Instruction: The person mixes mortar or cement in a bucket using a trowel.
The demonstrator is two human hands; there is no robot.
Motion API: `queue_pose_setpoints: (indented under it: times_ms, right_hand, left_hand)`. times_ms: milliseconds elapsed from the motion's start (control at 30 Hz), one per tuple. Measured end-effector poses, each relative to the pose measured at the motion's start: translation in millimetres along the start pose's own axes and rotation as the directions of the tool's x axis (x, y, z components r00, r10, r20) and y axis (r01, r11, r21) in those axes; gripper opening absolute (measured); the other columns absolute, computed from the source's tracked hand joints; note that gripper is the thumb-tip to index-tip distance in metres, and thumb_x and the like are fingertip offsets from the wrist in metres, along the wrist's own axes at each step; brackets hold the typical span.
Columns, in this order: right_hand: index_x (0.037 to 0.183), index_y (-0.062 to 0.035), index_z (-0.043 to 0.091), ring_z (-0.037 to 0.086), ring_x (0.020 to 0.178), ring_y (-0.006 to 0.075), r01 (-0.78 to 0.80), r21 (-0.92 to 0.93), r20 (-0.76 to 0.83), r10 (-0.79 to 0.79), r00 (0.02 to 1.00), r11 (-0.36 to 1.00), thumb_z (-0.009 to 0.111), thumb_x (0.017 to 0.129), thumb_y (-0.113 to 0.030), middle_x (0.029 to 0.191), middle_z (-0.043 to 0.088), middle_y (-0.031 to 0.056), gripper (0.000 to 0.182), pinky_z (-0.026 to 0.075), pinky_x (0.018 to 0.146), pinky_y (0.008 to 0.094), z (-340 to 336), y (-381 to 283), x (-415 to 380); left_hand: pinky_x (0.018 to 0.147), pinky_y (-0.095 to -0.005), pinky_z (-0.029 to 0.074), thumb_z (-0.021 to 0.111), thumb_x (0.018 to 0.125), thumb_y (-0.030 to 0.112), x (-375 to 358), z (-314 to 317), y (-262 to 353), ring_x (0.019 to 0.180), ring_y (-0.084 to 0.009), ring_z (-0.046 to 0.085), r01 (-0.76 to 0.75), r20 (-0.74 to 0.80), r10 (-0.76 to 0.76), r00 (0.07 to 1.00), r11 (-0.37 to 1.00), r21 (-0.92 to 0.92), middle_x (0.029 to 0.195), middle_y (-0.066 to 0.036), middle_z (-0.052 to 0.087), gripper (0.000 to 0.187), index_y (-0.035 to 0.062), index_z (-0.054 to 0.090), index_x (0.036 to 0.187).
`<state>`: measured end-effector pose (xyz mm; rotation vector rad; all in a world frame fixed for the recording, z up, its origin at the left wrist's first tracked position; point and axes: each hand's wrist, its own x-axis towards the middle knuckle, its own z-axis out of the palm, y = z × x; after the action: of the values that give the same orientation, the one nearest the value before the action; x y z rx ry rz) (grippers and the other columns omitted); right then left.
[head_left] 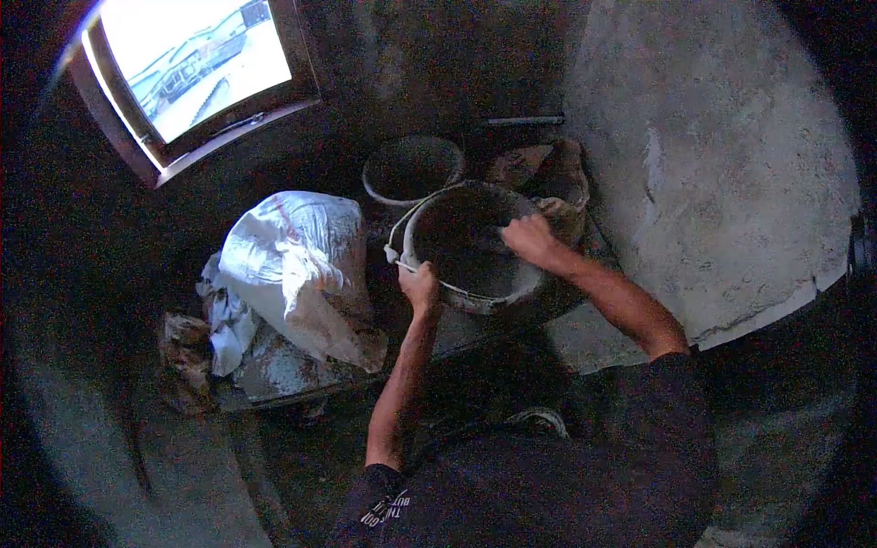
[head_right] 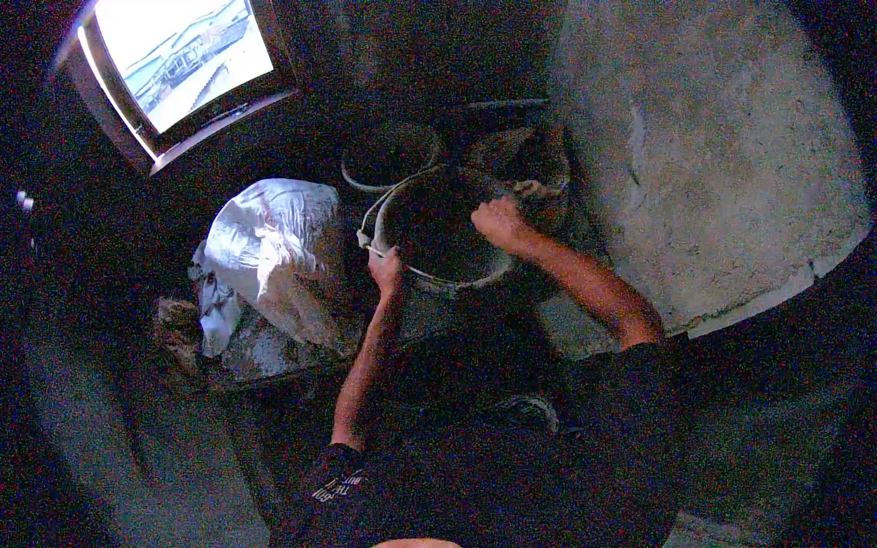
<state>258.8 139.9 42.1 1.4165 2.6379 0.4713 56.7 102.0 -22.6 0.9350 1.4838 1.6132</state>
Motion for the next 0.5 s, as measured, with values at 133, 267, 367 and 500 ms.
queue_pose_setpoints:
  times_ms: [133,267,367,500]
  right_hand:
    - [0.066,-0.0034,0.054,0.053,0.065,0.0284,0.008,0.212,0.092,-0.028,0.995,0.977,0.056,0.058,-0.018,0.068,0.053,0.0136,0.017,0.043,0.055,0.0362,7,-2,3]
    - [0.06,-0.0046,0.054,0.052,0.06,0.0295,-0.063,0.366,0.123,0.019,0.992,0.929,0.058,0.057,-0.018,0.059,0.052,0.0152,0.015,0.041,0.052,0.0371,21,0,1]
    - [0.059,-0.005,0.053,0.052,0.06,0.0305,-0.045,0.351,0.166,-0.014,0.986,0.935,0.058,0.058,-0.018,0.06,0.051,0.0151,0.014,0.04,0.054,0.0373,9,3,-7]
    - [0.057,-0.0041,0.053,0.052,0.06,0.0278,-0.125,0.164,0.031,0.121,0.992,0.979,0.055,0.056,-0.015,0.059,0.052,0.0133,0.012,0.041,0.053,0.0358,-4,-2,-16]
  left_hand:
    - [0.058,-0.0262,0.037,0.05,0.06,0.009,3,0,-8,0.063,-0.0161,0.044,-0.054,0.003,0.054,0.999,0.998,-0.013,0.074,-0.008,0.048,0.038,-0.0041,0.041,0.094]
    - [0.062,-0.026,0.037,0.054,0.062,0.008,2,-3,-6,0.067,-0.0163,0.047,0.091,0.048,-0.092,0.995,0.996,0.021,0.079,-0.008,0.05,0.038,-0.0022,0.041,0.096]
    - [0.064,-0.0241,0.037,0.055,0.061,0.008,-1,-2,-11,0.071,-0.0157,0.046,0.069,0.051,-0.065,0.997,0.994,-0.081,0.081,-0.009,0.05,0.041,-0.0028,0.04,0.098]
    - [0.064,-0.024,0.036,0.055,0.061,0.007,-14,0,23,0.073,-0.0162,0.046,0.1,0.055,-0.096,0.994,0.992,-0.074,0.084,-0.009,0.049,0.042,-0.0036,0.039,0.099]
